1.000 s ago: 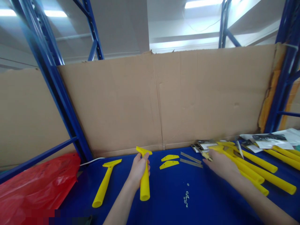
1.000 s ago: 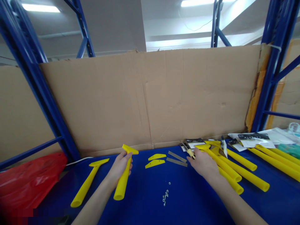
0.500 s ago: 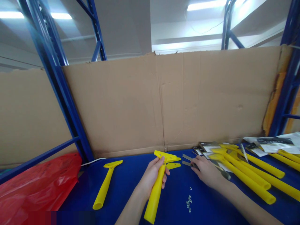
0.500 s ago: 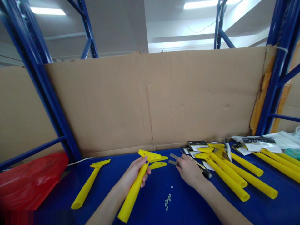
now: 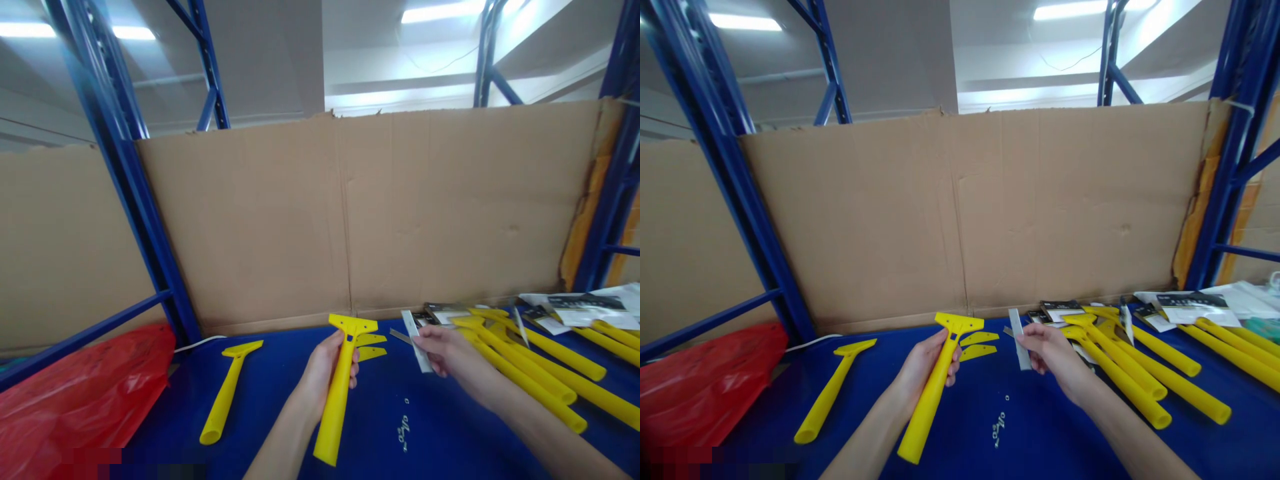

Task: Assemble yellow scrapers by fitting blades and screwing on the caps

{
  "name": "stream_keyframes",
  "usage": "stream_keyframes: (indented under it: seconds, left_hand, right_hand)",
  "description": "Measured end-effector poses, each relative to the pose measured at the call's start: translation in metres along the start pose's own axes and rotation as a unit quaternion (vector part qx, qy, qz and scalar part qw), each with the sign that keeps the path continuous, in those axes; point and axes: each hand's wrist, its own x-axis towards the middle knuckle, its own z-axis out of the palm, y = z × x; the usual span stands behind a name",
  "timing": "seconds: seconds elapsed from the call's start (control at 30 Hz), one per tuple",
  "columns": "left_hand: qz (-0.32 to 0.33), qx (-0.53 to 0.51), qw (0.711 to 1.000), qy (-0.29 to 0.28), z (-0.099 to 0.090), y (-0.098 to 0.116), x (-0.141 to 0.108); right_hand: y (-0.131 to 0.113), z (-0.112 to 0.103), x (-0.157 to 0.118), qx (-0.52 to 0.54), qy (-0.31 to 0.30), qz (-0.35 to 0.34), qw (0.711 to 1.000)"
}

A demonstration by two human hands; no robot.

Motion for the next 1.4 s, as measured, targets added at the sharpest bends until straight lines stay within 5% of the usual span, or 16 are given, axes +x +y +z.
stream_keyframes:
  seconds: [0.13,0.33,0.5,0.67,0.9,1.07,1.27,1.4]
  left_hand:
    - [0.071,0.009,0.997,0.034,-0.001,-0.004,-0.002]
    - [0.067,0.065,0.99,0.102,0.003,-0.012,-0.001]
    - [0.061,0.109,0.99,0.058,0.005,-0.013,-0.002]
    - [0.02,0.035,0.999,0.027,0.003,-0.007,-0.002]
    - [0.091,0.099,0.988,0.079,0.009,-0.012,-0.004]
    - [0.057,0.133,0.989,0.008,0.018,-0.018,-0.007]
    - [0.036,0.147,0.985,-0.087,0.026,-0.025,-0.013]
    - [0.043,0.137,0.985,-0.1,0.029,-0.029,-0.014]
  right_hand:
    - [-0.008,0.008,-0.01,0.13,-0.051,0.004,0.99]
    - [-0.008,0.018,-0.015,0.174,-0.069,-0.006,0.982]
    - [-0.009,0.02,-0.016,0.171,-0.059,-0.018,0.983]
    - [-0.009,0.021,-0.018,0.187,-0.056,-0.011,0.981]
    - [-0.005,0.02,-0.013,0.127,-0.022,-0.047,0.991]
    - [-0.009,0.014,-0.012,0.024,0.009,-0.094,0.995]
    - [-0.006,0.027,-0.012,-0.05,-0.038,-0.138,0.988]
    - [0.001,0.034,-0.009,-0.095,-0.055,-0.169,0.979]
